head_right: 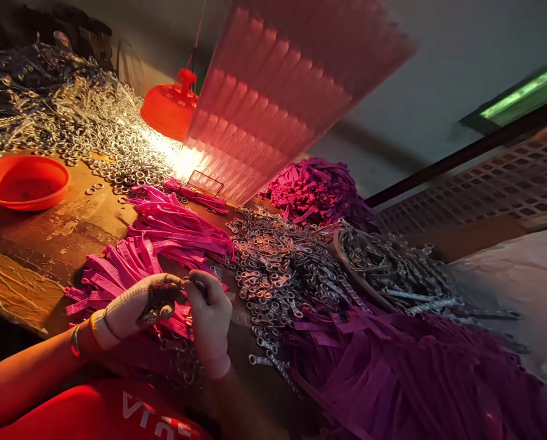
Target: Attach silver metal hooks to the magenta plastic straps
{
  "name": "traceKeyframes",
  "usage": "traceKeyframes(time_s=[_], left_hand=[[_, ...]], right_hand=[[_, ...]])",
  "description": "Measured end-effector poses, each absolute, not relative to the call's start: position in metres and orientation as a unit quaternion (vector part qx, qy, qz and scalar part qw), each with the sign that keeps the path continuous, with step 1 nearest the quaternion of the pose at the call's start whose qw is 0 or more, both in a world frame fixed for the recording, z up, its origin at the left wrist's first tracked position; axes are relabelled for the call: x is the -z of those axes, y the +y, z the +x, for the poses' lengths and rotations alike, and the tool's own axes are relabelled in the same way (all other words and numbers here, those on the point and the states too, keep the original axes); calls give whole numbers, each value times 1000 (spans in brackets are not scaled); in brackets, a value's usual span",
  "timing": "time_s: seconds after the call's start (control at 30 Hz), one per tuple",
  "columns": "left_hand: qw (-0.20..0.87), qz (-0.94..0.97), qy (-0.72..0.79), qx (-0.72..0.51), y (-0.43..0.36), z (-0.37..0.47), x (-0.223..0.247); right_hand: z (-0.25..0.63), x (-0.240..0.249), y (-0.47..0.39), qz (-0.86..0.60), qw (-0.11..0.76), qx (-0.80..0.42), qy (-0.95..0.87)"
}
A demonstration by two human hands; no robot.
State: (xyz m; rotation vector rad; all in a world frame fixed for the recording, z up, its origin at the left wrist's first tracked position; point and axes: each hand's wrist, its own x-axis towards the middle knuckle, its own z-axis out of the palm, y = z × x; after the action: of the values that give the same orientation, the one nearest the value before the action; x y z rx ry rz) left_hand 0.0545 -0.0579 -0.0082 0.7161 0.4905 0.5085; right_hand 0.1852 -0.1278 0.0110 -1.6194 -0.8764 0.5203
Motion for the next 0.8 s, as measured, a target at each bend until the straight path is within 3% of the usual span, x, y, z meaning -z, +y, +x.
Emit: traceKeyframes(time_s=[0.13, 0.33, 0.57, 0.67, 0.8], left_hand=[[875, 341, 253, -234, -60, 58, 7], [873, 366, 297, -124, -50, 59, 8], [794, 487, 305, -197, -48, 53, 2], [759, 554, 280, -199, -46, 49, -2], [793, 511, 276, -183, -50, 52, 1]], right_hand=[[186, -9, -132, -685, 539, -212, -441], [205, -14, -129, -636, 425, -307, -566], [214, -12, -127, -656, 277, -103, -695], [217, -19, -127, -658, 191, -75, -725], [213, -32, -128, -661, 127, -70, -736]])
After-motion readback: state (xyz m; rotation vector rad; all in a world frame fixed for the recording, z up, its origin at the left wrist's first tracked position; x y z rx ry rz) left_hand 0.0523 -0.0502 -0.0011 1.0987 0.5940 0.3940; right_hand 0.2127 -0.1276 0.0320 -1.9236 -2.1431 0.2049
